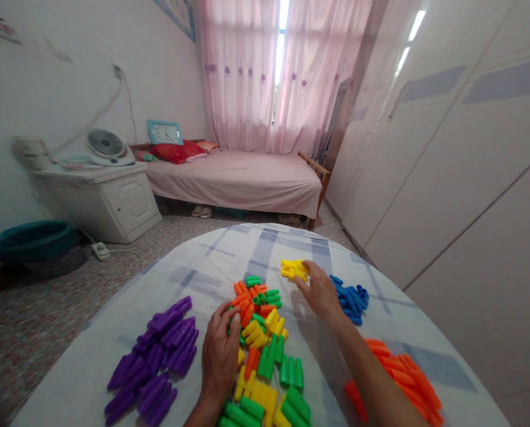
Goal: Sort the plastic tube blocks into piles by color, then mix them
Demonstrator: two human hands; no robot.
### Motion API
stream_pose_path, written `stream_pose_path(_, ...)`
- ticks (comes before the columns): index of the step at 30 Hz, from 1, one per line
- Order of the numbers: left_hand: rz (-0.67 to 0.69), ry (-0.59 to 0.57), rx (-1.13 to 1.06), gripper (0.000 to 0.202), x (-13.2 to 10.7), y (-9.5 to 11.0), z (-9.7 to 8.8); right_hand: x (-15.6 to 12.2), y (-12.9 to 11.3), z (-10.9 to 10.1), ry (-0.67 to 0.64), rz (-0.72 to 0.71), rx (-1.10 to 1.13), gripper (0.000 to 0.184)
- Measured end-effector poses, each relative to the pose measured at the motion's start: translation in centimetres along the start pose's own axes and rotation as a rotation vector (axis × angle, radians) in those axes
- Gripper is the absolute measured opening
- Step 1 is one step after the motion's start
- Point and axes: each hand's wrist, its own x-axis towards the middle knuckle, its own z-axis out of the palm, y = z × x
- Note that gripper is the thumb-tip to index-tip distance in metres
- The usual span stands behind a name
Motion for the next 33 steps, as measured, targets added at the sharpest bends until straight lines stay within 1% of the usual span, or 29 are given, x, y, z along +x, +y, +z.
stream_pose_path(2,-0.011,-0.002,0.0,0.033,0.0,0.0,0.0,3.0,-0.2,0.3,0.008,0.067,-0.099,0.043)
stream_pose_path(4,-0.017,0.001,0.002,0.033,-0.1,0.1,0.0,5.5,-0.4,1.0,0.008,0.115,-0.14,0.042)
stream_pose_path(7,-0.019,0.008,0.011,0.032,-0.2,0.1,0.0,7.7,-0.4,2.8,-0.007,0.164,-0.149,0.043)
stream_pose_path(11,-0.019,0.006,0.02,0.032,-0.2,0.2,0.0,8.3,-0.1,4.6,-0.083,0.181,-0.139,0.037)
stream_pose_path(13,-0.012,0.01,0.019,0.032,-0.2,0.3,0.0,8.1,-0.2,4.7,-0.106,0.164,-0.12,0.035)
stream_pose_path(15,-0.004,0.015,0.018,0.031,-0.2,0.3,0.0,7.4,-0.6,4.1,-0.08,0.144,-0.101,0.038)
stream_pose_path(17,-0.003,0.019,0.016,0.031,-0.1,0.3,0.0,5.7,-1.2,3.1,-0.03,0.117,-0.088,0.041)
stream_pose_path(18,-0.002,0.02,0.014,0.031,-0.1,0.2,0.1,4.5,-1.6,2.6,-0.006,0.095,-0.072,0.042)
stream_pose_path(20,0.011,0.019,0.004,0.031,-0.1,0.1,0.1,0.8,-2.2,1.5,0.026,0.044,-0.009,0.041)
stream_pose_path(21,0.022,0.016,-0.001,0.031,0.0,0.1,0.1,-1.4,-2.4,1.1,0.063,-0.004,0.111,0.041)
stream_pose_path(22,0.033,0.014,-0.005,0.032,0.0,0.0,0.1,-3.8,-2.6,0.8,0.093,-0.015,0.222,0.042)
stream_pose_path(23,0.044,0.01,-0.007,0.032,0.0,-0.1,0.2,-6.2,-2.7,0.6,0.1,0.017,0.308,0.043)
stream_pose_path(25,0.062,-0.001,0.001,0.034,0.1,-0.3,0.2,-10.6,-2.8,0.4,0.101,0.138,0.427,0.045)
stream_pose_path(27,0.08,-0.014,0.019,0.035,0.2,-0.5,0.3,-13.8,-2.8,0.7,0.105,0.227,0.506,0.046)
stream_pose_path(28,0.087,-0.018,0.029,0.035,0.3,-0.6,0.4,-14.9,-2.7,0.9,0.116,0.264,0.533,0.046)
stream_pose_path(30,0.102,-0.021,0.047,0.036,0.4,-0.8,0.5,-16.0,-2.6,1.5,0.155,0.311,0.563,0.046)
stream_pose_path(31,0.109,-0.019,0.054,0.036,0.5,-0.9,0.5,-16.3,-2.5,1.9,0.176,0.316,0.569,0.046)
stream_pose_path(33,0.123,-0.012,0.065,0.035,0.5,-1.0,0.5,-16.3,-2.4,2.4,0.189,0.283,0.568,0.045)
